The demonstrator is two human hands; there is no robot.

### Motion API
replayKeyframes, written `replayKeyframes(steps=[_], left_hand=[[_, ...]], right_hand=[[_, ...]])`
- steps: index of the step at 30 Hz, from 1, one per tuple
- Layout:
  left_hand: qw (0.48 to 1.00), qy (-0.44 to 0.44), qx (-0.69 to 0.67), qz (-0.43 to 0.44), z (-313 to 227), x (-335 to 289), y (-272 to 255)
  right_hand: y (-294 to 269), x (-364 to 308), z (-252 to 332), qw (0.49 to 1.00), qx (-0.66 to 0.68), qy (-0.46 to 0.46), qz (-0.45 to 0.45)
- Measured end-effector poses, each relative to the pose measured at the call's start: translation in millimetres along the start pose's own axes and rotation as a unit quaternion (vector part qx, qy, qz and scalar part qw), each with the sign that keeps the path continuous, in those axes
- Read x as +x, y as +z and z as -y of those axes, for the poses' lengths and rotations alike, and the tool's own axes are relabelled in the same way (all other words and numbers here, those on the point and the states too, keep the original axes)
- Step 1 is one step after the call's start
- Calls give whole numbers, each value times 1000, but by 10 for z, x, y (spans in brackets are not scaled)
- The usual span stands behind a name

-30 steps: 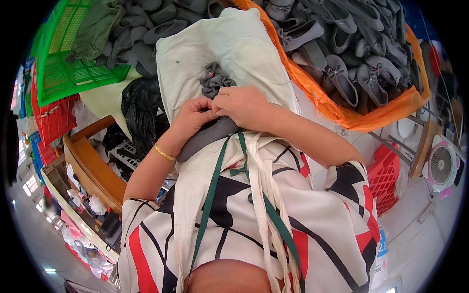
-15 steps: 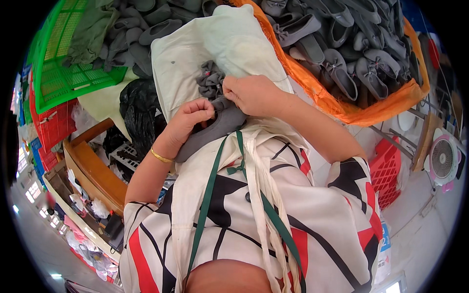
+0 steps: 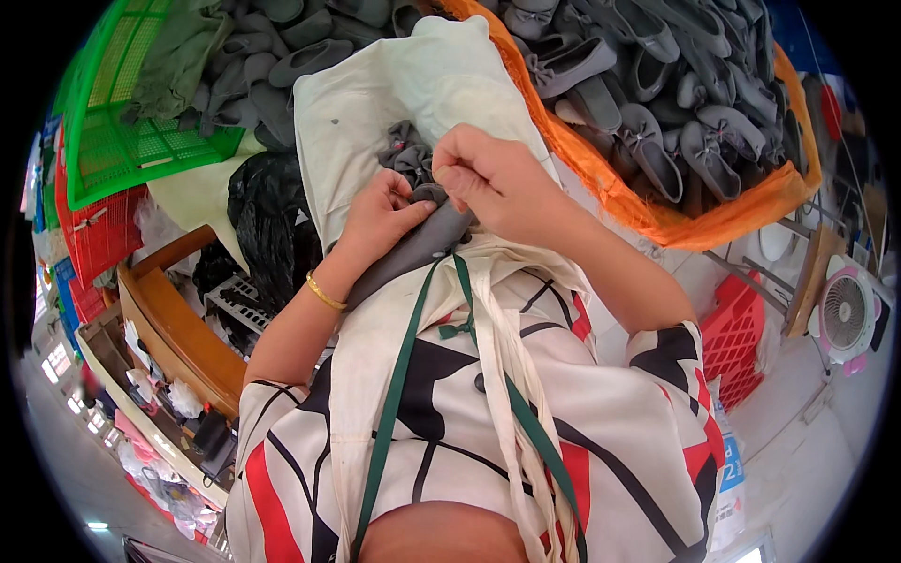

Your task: The person sews a decorative bow onto a grey slip-on shoe using a needle and thread. They repeatedly insert the needle into the shoe fabric and pull the thread through to secure the bow, handling the materials with both hands.

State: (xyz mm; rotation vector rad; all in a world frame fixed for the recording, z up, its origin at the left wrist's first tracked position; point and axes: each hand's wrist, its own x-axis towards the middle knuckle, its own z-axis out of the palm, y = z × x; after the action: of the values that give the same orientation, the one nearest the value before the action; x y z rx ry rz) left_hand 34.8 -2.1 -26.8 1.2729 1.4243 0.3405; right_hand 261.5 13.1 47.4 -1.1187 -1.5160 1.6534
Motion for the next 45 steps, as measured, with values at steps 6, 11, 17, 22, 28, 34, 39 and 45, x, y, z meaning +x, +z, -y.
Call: replayKeyframes(steps=[6, 11, 17, 22, 28, 34, 39, 45], left_hand=[[998, 32, 58, 20, -101, -25, -101], [997, -53, -36, 42, -374, -118, -156], [996, 53, 11, 65, -213, -159, -85], [996, 55, 57, 46, -327, -300, -169], [991, 108, 77, 18, -350, -334, -158], [986, 168, 18, 15, -61, -147, -166], [984, 23, -147, 93, -32, -110, -184], [970, -36, -216, 107, -66, -126, -167]], right_hand=[[25, -100, 142, 994, 91, -20, 64], [99, -171, 368, 988, 65, -22, 136], [189, -75, 147, 985, -32, 19, 168], [179, 53, -266, 948, -311, -63, 35], [226, 121, -295, 906, -415, -71, 54], [194, 140, -343, 901, -418, -97, 68], [229, 152, -491, 937, -329, -110, 43], [297, 168, -491, 949, -279, -140, 53]])
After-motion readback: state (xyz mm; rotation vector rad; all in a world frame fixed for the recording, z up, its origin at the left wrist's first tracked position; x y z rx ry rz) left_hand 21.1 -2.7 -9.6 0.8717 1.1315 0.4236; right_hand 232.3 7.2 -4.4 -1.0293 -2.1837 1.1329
